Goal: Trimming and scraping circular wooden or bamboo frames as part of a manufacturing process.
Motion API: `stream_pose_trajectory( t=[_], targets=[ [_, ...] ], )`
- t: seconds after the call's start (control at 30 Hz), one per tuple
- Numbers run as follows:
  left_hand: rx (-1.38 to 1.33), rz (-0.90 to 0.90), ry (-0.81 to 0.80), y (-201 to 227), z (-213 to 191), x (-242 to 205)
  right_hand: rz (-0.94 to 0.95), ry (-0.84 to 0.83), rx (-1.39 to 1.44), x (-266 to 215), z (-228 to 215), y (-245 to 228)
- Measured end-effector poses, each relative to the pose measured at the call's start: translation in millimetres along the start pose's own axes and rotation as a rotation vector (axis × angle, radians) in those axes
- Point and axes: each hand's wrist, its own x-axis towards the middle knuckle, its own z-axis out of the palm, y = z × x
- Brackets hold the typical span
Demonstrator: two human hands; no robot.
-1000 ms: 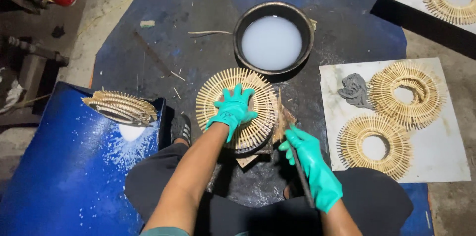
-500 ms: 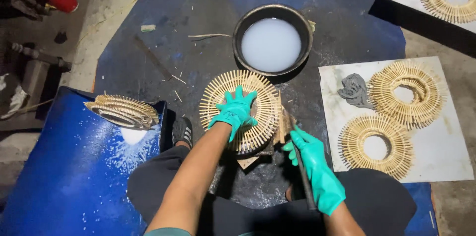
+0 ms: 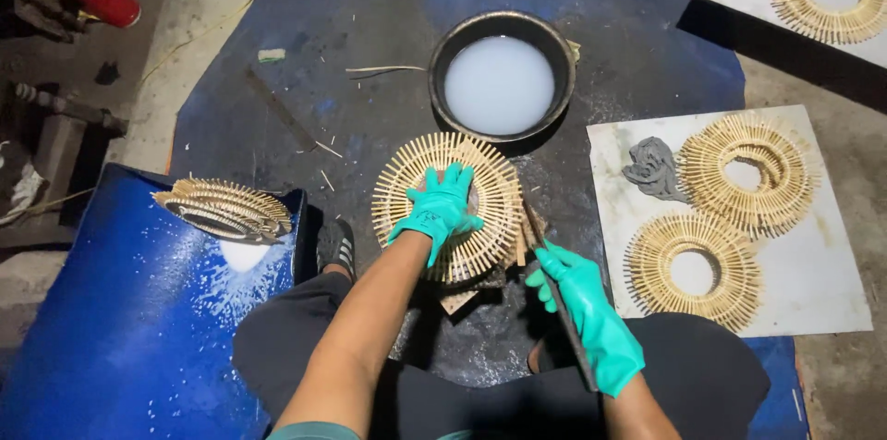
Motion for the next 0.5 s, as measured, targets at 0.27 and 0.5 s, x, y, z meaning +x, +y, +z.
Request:
stream_pose_trajectory(
  t=[0.27, 0.5],
  targets=[
    [0.016, 0.005, -0.026, 8.1, -11.8, -11.2, -0.007, 0.054, 0.019, -2.9, -2.2, 5.1],
    [-0.018, -0.037, 0.074, 21.8, -11.7, -28.3, -0.042, 0.110, 0.068, -6.2, -6.9, 10.2]
  ],
)
